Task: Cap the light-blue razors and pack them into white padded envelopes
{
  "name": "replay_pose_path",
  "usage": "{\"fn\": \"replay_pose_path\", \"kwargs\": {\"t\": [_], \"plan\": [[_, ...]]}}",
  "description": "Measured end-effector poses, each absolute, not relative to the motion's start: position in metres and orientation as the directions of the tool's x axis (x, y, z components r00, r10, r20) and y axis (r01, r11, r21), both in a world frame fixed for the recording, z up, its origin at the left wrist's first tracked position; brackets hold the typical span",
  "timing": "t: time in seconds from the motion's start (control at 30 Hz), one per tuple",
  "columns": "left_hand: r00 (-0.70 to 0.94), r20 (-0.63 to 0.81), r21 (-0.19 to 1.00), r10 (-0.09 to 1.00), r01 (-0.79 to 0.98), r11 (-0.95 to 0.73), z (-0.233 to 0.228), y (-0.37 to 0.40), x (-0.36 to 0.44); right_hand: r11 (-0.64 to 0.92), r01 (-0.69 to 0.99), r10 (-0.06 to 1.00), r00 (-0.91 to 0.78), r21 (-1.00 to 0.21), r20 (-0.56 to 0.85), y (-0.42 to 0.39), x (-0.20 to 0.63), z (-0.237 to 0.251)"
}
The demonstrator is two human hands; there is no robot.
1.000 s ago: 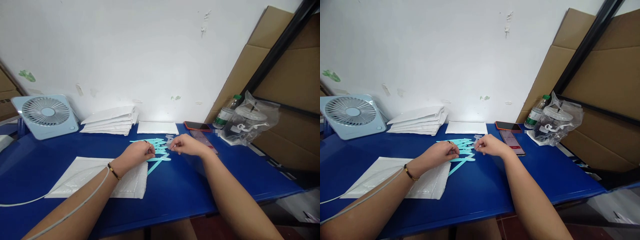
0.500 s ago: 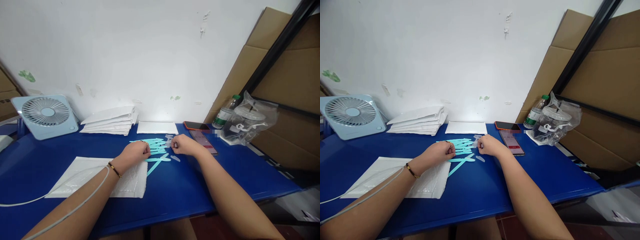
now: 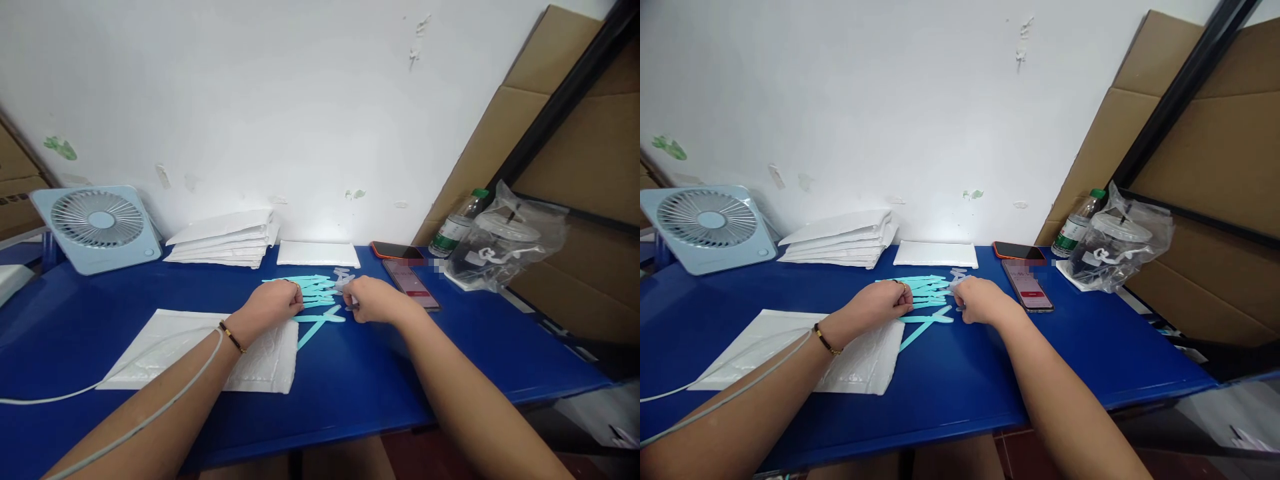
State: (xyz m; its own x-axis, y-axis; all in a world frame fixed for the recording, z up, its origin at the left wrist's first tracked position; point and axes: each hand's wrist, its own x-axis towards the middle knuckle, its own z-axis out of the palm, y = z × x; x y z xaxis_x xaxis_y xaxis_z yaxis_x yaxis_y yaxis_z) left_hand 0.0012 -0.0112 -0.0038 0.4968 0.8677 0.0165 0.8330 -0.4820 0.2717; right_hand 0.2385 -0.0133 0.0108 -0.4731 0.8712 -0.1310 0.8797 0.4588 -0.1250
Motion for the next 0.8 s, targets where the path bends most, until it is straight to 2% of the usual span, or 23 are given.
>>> {"fn": "replay_pose_path", "kwargs": {"t": [0.1, 0.17, 0.33, 0.43, 0.8], "plan": [[0.497, 0.002, 0.281, 0.868, 0.832, -0.477, -0.002, -0.011, 0.001, 0.46, 0.883, 0.883, -0.466, -0.093, -0.057, -0.009, 0.237, 0.007], [0.497, -0.002, 0.294, 0.868, 0.83, -0.474, 0.0, -0.011, 0.001, 0.467, 0.875, 0.881, -0.472, -0.126, -0.017, -0.005, 0.24, 0.005], [0.505, 0.026, 0.326, 0.863, 0.812, -0.485, 0.004, -0.01, 0.0, 0.551, 0.717, 0.806, -0.59, -0.426, 0.05, 0.0, 0.249, 0.005], [0.509, 0.021, 0.35, 0.861, 0.803, -0.483, 0.006, -0.01, 0.0, 0.536, 0.659, 0.804, -0.59, -0.527, 0.079, 0.0, 0.251, 0.006], [0.535, -0.013, 0.424, 0.845, 0.768, -0.48, 0.009, -0.015, 0.004, 0.531, 0.62, 0.777, -0.629, -0.578, 0.039, -0.008, 0.236, 0.012]]}}
